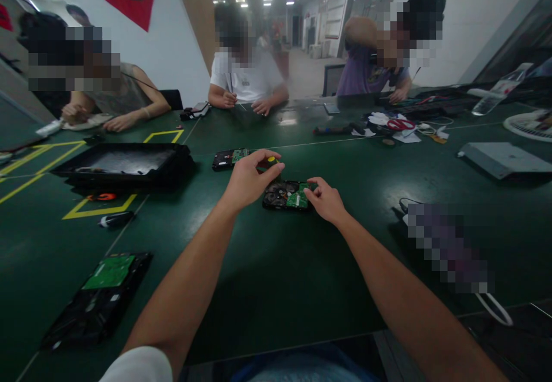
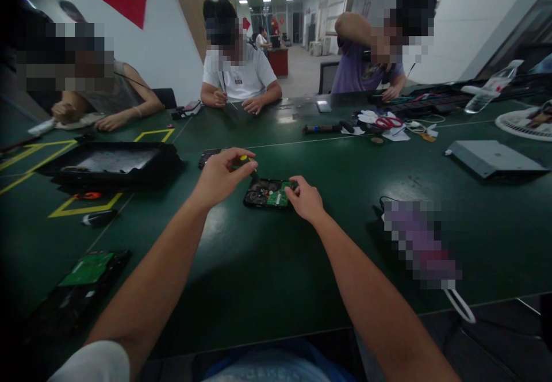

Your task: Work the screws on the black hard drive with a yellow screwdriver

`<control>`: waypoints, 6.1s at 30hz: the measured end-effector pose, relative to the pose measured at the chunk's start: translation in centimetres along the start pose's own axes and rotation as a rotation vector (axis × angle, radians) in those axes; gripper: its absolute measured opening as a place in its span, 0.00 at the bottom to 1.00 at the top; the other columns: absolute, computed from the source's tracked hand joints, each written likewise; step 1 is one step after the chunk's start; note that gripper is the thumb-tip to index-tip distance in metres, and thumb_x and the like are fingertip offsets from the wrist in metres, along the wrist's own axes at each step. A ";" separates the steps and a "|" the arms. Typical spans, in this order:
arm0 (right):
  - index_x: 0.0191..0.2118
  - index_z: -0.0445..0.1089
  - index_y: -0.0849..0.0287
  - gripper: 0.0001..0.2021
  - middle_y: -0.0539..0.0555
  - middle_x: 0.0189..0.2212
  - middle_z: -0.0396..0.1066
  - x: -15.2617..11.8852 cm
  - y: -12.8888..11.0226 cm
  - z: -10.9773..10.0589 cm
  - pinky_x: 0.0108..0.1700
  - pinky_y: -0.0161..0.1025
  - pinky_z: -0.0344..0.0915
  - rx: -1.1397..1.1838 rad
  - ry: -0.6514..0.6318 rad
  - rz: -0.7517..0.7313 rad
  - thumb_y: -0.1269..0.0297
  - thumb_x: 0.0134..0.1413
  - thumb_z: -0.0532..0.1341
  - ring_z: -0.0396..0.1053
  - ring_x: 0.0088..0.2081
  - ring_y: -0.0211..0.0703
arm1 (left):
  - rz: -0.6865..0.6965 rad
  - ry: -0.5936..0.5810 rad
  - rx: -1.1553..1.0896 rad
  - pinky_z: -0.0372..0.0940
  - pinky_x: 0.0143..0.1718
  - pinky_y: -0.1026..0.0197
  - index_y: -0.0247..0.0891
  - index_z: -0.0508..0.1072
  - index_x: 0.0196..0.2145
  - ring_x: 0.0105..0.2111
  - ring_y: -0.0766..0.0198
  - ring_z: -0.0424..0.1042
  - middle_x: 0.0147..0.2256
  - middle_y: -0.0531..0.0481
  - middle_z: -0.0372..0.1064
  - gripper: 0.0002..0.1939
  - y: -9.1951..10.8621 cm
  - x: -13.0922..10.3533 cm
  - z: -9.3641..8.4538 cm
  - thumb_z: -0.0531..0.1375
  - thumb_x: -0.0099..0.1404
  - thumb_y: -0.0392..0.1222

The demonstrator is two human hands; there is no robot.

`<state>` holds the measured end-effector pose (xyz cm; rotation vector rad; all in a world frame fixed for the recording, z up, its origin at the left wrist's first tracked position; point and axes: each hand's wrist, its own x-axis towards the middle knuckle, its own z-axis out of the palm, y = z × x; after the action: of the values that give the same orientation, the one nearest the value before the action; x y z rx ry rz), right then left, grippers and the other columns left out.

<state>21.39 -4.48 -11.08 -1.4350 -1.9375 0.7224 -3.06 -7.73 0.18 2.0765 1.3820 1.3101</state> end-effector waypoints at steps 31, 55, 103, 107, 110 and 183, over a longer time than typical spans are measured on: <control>0.41 0.73 0.58 0.10 0.48 0.23 0.66 2.1 2.5 -2.3 0.18 0.30 0.46 0.722 -0.141 0.294 0.56 0.63 0.64 0.57 0.20 0.31 | 0.956 -0.695 0.041 0.68 0.34 0.61 0.40 0.77 0.47 0.44 0.64 0.72 0.48 0.47 0.73 0.15 13.4 -14.4 12.4 0.51 0.77 0.39; 0.42 0.72 0.59 0.11 0.48 0.25 0.68 2.0 2.7 -2.7 0.22 0.32 0.51 0.715 -0.132 0.248 0.57 0.58 0.66 0.60 0.23 0.33 | 0.686 -0.552 0.104 0.70 0.31 0.61 0.38 0.74 0.54 0.43 0.59 0.73 0.50 0.43 0.70 0.16 13.3 -11.2 10.0 0.56 0.75 0.47; 0.62 0.72 0.53 0.24 0.52 0.32 0.75 0.1 0.6 0.1 0.33 0.39 0.58 -0.138 -0.056 -0.138 0.49 0.66 0.63 0.68 0.32 0.43 | -0.081 0.067 -0.167 0.73 0.45 0.55 0.37 0.76 0.47 0.38 0.59 0.79 0.38 0.45 0.78 0.13 -2.8 0.3 2.5 0.64 0.68 0.45; 0.62 0.72 0.52 0.24 0.52 0.33 0.76 0.1 0.7 0.1 0.33 0.39 0.59 -0.136 -0.058 -0.133 0.49 0.66 0.62 0.69 0.33 0.43 | -0.069 0.045 -0.195 0.73 0.46 0.53 0.37 0.76 0.49 0.39 0.59 0.79 0.39 0.45 0.79 0.14 -3.1 0.4 2.5 0.63 0.68 0.44; 0.62 0.72 0.52 0.23 0.51 0.32 0.75 0.1 0.8 0.1 0.34 0.39 0.59 -0.131 -0.055 -0.142 0.49 0.66 0.62 0.69 0.32 0.43 | -0.059 0.011 -0.216 0.72 0.48 0.52 0.37 0.76 0.50 0.40 0.58 0.79 0.41 0.45 0.79 0.14 -3.3 0.5 2.3 0.63 0.68 0.44; 0.61 0.72 0.52 0.21 0.50 0.30 0.74 -0.1 0.4 0.2 0.32 0.39 0.57 -0.169 -0.040 -0.141 0.51 0.67 0.61 0.67 0.30 0.42 | -0.098 -0.049 -0.477 0.79 0.30 0.61 0.41 0.74 0.53 0.36 0.64 0.71 0.37 0.50 0.67 0.20 -1.9 -0.2 3.9 0.67 0.65 0.46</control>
<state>21.53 -4.44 -11.49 -1.3738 -2.1490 0.5373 -0.93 -6.20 -3.31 1.6877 1.0111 1.3757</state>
